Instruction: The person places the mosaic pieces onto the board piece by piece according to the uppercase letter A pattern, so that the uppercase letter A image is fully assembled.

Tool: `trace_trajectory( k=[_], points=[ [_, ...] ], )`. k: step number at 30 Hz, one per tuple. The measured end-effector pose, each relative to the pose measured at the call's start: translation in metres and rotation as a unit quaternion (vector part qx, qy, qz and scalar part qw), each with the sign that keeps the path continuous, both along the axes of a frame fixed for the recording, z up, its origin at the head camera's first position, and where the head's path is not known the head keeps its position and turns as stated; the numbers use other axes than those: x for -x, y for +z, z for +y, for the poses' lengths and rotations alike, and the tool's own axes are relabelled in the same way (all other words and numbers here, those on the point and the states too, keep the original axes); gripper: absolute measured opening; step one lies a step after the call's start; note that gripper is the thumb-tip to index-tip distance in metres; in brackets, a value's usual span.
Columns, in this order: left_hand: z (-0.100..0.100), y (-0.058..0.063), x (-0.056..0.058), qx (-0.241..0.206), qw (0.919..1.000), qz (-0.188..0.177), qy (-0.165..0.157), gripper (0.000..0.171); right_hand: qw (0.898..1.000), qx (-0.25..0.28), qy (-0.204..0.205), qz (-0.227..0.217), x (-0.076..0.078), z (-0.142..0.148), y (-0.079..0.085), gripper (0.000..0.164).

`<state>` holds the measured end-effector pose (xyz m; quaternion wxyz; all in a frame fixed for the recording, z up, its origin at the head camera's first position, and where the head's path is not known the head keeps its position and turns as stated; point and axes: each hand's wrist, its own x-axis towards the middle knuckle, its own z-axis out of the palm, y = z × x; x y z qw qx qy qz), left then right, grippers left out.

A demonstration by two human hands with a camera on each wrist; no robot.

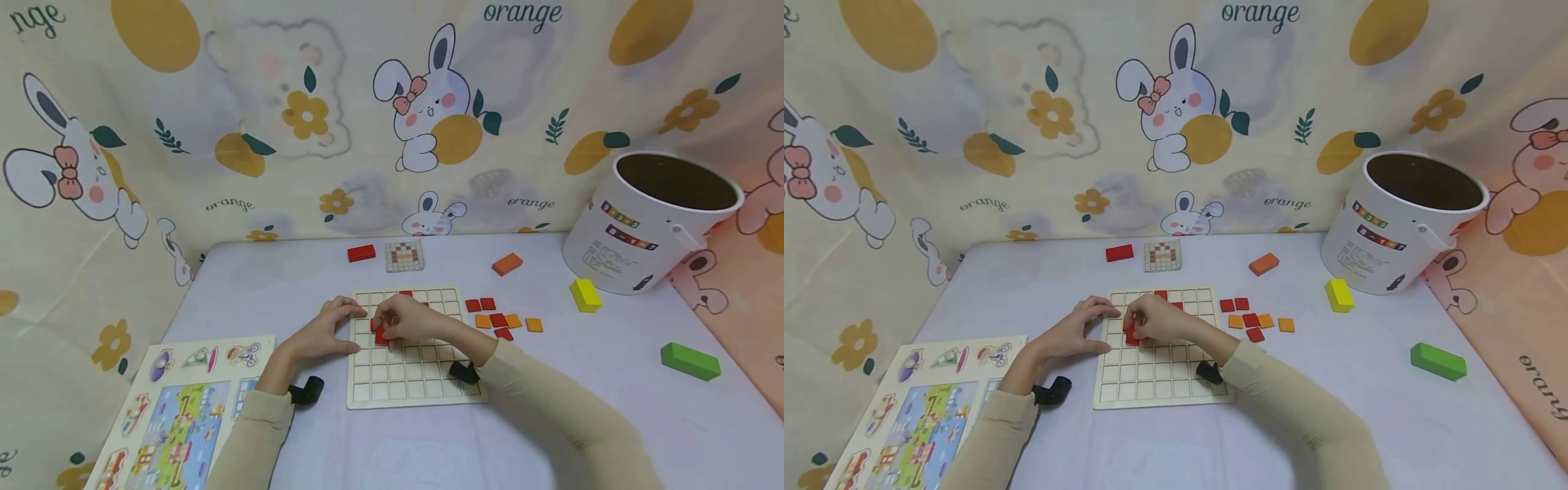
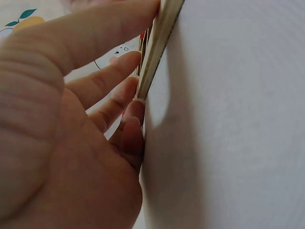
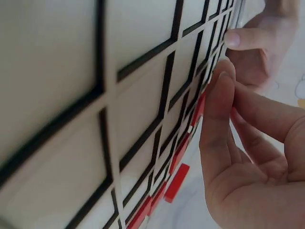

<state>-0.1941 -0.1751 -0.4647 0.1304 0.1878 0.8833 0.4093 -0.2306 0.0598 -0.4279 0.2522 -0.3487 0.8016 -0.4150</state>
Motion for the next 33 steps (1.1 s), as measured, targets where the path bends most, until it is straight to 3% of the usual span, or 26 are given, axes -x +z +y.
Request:
trace_trajectory(
  k=[3,13,21,29,33],
  points=[
    [-0.001,-0.001,-0.001,-0.004,1.0000,0.002,-0.003,0.059,1.000,-0.002,-0.009,0.002,0.001,-0.007,-0.003,0.011],
    [-0.002,-0.001,-0.001,-0.015,0.9997,0.015,-0.013,0.059,0.993,-0.077,-0.015,0.088,-0.004,-0.011,-0.005,0.013],
    [-0.002,-0.001,-0.001,-0.007,0.9999,0.007,-0.006,0.059,0.994,-0.068,-0.031,0.085,-0.006,-0.008,-0.001,0.012],
    [-0.003,-0.002,0.000,-0.006,0.9999,0.006,-0.009,0.058,0.997,-0.047,-0.003,0.059,-0.005,0.002,0.000,0.015],
    [-0.002,-0.002,0.000,-0.006,0.9999,0.003,-0.008,0.058,0.992,-0.055,-0.009,0.111,-0.015,0.012,0.003,0.017]
  ],
)
